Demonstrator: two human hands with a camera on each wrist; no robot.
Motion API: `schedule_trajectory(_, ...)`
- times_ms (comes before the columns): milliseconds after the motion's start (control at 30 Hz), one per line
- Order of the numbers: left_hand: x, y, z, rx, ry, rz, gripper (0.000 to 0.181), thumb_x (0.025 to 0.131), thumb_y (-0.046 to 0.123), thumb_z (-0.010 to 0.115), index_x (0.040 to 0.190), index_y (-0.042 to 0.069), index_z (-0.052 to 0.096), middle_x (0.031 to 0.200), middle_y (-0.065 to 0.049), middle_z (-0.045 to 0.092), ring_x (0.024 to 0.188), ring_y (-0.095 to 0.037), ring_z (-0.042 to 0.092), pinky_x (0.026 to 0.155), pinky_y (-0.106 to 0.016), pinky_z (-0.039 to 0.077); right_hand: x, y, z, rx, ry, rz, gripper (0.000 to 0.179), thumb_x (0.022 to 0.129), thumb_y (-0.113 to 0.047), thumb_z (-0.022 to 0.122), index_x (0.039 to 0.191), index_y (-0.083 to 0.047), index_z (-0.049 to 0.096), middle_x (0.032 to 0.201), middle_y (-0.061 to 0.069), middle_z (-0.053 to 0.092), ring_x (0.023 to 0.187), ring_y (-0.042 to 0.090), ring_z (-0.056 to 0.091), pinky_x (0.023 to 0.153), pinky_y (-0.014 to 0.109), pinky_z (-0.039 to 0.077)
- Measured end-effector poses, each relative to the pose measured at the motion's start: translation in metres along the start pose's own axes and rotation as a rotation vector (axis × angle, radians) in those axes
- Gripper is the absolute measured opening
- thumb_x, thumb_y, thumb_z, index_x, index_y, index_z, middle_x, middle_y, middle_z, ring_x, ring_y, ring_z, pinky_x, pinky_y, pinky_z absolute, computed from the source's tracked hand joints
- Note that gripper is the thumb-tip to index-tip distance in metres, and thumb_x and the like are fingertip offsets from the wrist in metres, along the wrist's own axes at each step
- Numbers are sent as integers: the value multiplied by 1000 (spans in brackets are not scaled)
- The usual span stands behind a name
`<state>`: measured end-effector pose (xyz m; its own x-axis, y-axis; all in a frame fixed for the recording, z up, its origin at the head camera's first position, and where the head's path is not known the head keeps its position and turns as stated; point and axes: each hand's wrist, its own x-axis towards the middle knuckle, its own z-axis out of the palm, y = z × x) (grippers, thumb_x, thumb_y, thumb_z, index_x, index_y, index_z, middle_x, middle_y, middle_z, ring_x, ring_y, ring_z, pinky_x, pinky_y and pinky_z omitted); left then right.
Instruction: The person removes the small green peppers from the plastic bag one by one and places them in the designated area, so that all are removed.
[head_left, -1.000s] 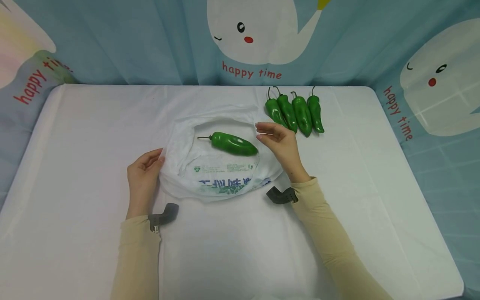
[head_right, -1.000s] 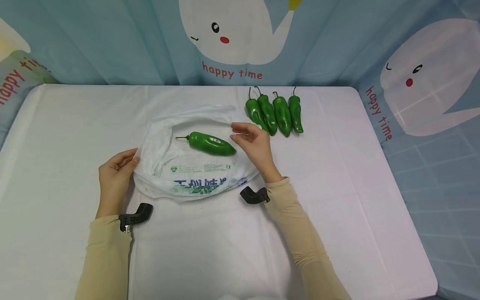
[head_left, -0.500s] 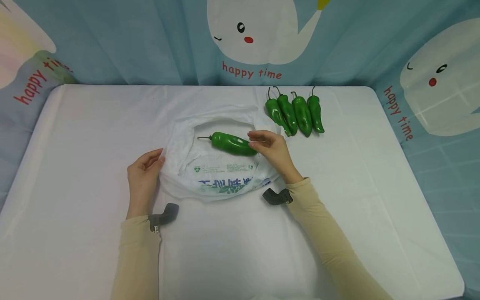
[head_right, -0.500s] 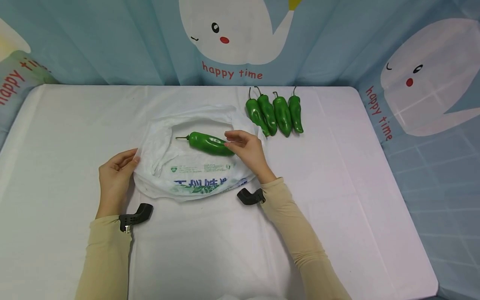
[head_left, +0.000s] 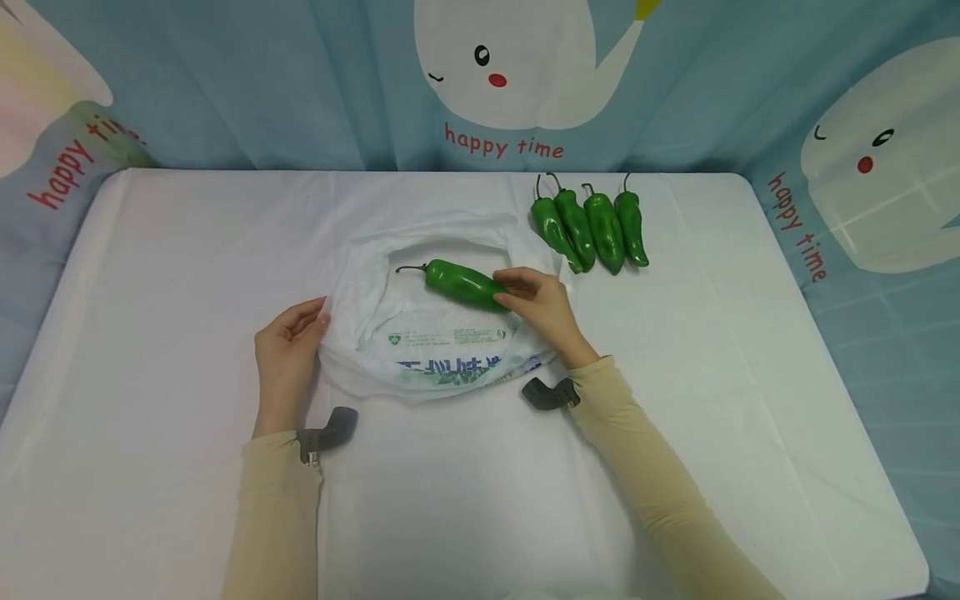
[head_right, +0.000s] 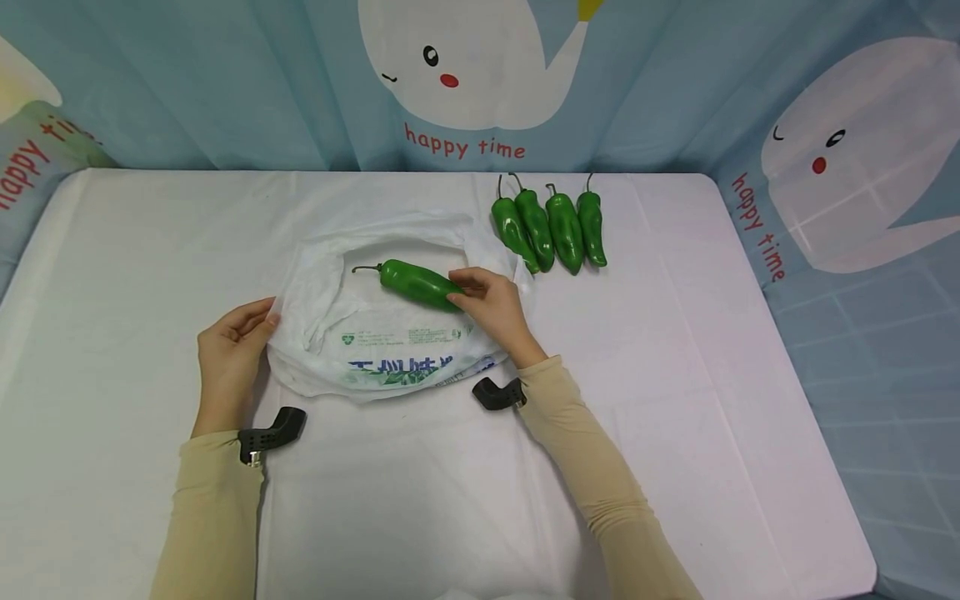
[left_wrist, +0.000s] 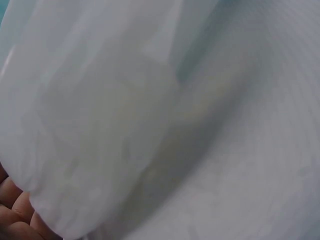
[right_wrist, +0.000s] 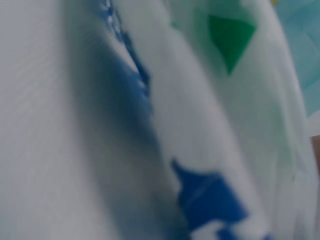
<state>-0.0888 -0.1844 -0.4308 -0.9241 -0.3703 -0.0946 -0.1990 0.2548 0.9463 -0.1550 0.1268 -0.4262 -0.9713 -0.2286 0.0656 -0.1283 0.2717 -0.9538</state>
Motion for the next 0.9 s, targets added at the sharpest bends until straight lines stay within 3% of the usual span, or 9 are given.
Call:
schedule_trajectory(233,0,0,0,5,-1,4,27,92,11,61,118,3,65,110,-13,65,90,-2,61,75,-10,48,1,1,3,-56,9,-20,34,79,9,70,112,10,62,115,23,62,106,32,60,90,29,49)
schedule_trajectory(500,0,-1,0,-1,-3,6,27,92,10,61,118,4,65,108,-11,65,92,-6,62,75,-10,48,-1,1,3,-69,-34,-104,38,75,12,72,112,9,63,111,21,62,101,30,61,89,28,49)
schedule_trajectory(900,0,0,0,-21,-6,4,28,92,9,61,119,2,64,110,-13,65,92,-5,62,77,-10,47,-1,-3,3,-184,-159,-42,35,78,0,75,111,5,65,104,14,63,92,25,62,83,30,51)
